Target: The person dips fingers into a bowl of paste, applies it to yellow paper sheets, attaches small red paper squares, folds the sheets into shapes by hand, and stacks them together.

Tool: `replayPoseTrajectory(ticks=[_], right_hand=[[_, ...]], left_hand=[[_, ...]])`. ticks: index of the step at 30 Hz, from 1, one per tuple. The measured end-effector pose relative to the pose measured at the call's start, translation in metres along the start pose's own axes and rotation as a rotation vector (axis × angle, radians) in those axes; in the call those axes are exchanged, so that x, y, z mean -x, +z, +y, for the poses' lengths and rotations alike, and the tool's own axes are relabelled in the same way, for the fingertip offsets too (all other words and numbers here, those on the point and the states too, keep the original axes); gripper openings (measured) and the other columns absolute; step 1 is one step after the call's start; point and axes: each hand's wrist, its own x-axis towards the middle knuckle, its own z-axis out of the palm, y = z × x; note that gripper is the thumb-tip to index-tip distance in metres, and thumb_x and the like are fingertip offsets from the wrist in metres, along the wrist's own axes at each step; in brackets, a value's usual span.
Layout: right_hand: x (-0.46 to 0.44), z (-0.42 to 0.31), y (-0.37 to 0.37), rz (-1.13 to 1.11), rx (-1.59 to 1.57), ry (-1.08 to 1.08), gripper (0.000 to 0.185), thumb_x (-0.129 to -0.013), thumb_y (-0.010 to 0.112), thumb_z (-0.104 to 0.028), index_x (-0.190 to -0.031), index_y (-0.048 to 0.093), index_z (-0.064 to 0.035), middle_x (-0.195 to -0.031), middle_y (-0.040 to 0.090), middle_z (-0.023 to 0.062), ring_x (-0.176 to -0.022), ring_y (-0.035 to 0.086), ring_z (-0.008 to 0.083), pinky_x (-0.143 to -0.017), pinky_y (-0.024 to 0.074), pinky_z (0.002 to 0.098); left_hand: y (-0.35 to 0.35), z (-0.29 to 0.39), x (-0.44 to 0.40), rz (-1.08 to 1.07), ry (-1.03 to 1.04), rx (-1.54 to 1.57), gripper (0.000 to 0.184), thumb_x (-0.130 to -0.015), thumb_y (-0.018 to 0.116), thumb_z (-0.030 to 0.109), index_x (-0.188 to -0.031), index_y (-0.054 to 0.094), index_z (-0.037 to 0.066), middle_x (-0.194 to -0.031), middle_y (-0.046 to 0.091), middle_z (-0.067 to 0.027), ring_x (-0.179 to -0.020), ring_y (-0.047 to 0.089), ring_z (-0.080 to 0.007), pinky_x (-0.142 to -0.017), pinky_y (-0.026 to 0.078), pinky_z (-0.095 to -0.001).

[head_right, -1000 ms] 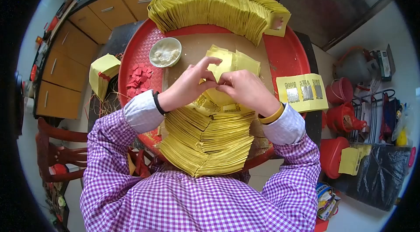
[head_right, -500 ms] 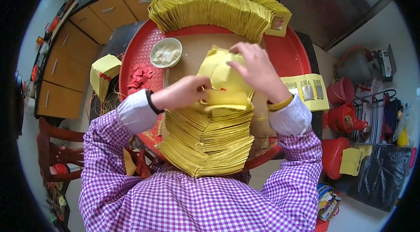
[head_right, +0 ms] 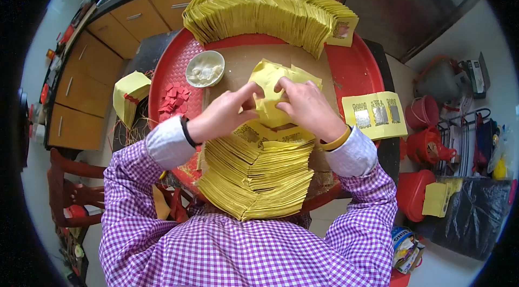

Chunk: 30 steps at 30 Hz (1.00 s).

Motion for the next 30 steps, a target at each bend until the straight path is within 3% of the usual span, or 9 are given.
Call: replayPoseTrajectory(ticks=[4,10,17,20,24,26,27,29,30], right_hand=[[0.008,-0.011,-0.010,-0.152,-0.310,0.068,0.027,-0.081,0.070,-0.009,-0.107,0.060,-0.0036,-0.070,0.066,0.0074,-0.058,0.059,0.0175,-0.057,0.0448,0.0276],[0.014,-0.022,-0.018,-0.204,-0.307,0.146,0.024,-0.082,0.069,-0.012,-0.104,0.064,-0.0032,-0.065,0.065,0.0068,-0.052,0.054,0.0147,-0.053,0.0421,0.0267],[-0.009,0.003,-0.010,-0.229,-0.129,0.108,0.021,-0.086,0.065,-0.020,-0.091,0.069,-0.0007,-0.069,0.069,0.0090,-0.059,0.062,0.0236,-0.060,0.0484,0.0319],[-0.018,0.024,-0.001,0.072,0.239,-0.032,0.019,-0.086,0.065,-0.019,-0.093,0.067,-0.0017,-0.075,0.069,0.0089,-0.065,0.063,0.0238,-0.063,0.0498,0.0319],[-0.008,0.017,0.003,0.467,0.048,-0.173,0.019,-0.087,0.065,-0.021,-0.096,0.065,-0.0033,-0.082,0.068,0.0099,-0.071,0.064,0.0247,-0.066,0.0509,0.0338],[0.018,-0.006,-0.018,-0.053,-0.377,0.052,0.021,-0.088,0.065,-0.020,-0.100,0.063,-0.0024,-0.086,0.068,0.0105,-0.071,0.064,0.0246,-0.065,0.0507,0.0340],[0.028,-0.015,-0.025,-0.054,-0.376,0.053,0.021,-0.088,0.065,-0.020,-0.100,0.063,-0.0024,-0.086,0.068,0.0105,-0.071,0.064,0.0246,-0.065,0.0507,0.0340],[0.042,-0.028,-0.032,-0.465,-0.287,0.066,0.021,-0.090,0.062,-0.019,-0.099,0.063,-0.0007,-0.085,0.068,0.0111,-0.071,0.065,0.0270,-0.066,0.0512,0.0351],[0.045,-0.029,-0.030,-0.468,-0.290,0.069,0.021,-0.090,0.062,-0.019,-0.099,0.063,-0.0007,-0.085,0.068,0.0111,-0.071,0.065,0.0270,-0.066,0.0512,0.0351]], left_hand=[[0.004,0.004,-0.002,0.072,-0.255,0.164,0.044,-0.082,0.069,-0.002,-0.120,0.050,0.008,-0.079,0.061,-0.0049,-0.074,0.058,-0.0152,-0.065,0.048,-0.0285],[0.015,0.010,-0.009,-0.059,-0.232,0.241,0.049,-0.083,0.068,-0.003,-0.126,0.047,0.009,-0.086,0.065,-0.0055,-0.078,0.061,-0.0155,-0.066,0.048,-0.0284],[0.017,0.015,-0.003,0.157,0.200,-0.077,0.058,-0.086,0.066,0.002,-0.135,0.036,0.005,-0.089,0.069,-0.0081,-0.077,0.066,-0.0206,-0.063,0.049,-0.0308],[0.015,0.031,0.009,0.205,0.359,-0.165,0.058,-0.087,0.065,0.004,-0.135,0.032,0.001,-0.087,0.071,-0.0107,-0.075,0.068,-0.0234,-0.060,0.051,-0.0328],[0.012,0.054,0.028,-0.386,-0.154,0.217,0.057,-0.092,0.061,0.008,-0.138,0.028,0.001,-0.087,0.070,-0.0130,-0.077,0.067,-0.0218,-0.061,0.052,-0.0312],[0.002,0.051,0.017,-0.379,-0.353,0.409,0.054,-0.097,0.055,0.010,-0.140,0.024,0.000,-0.090,0.069,-0.0164,-0.080,0.066,-0.0209,-0.063,0.053,-0.0306],[0.002,0.044,0.012,-0.379,-0.352,0.411,0.054,-0.097,0.055,0.010,-0.140,0.024,0.000,-0.090,0.069,-0.0164,-0.080,0.066,-0.0209,-0.063,0.053,-0.0306],[0.006,0.026,0.009,-0.147,-0.516,0.790,0.047,-0.096,0.060,0.011,-0.136,0.037,0.003,-0.088,0.067,-0.0098,-0.082,0.067,-0.0207,-0.066,0.054,-0.0303],[0.007,0.023,0.009,-0.150,-0.519,0.793,0.047,-0.096,0.060,0.011,-0.136,0.037,0.003,-0.088,0.067,-0.0098,-0.082,0.067,-0.0207,-0.066,0.054,-0.0303]])
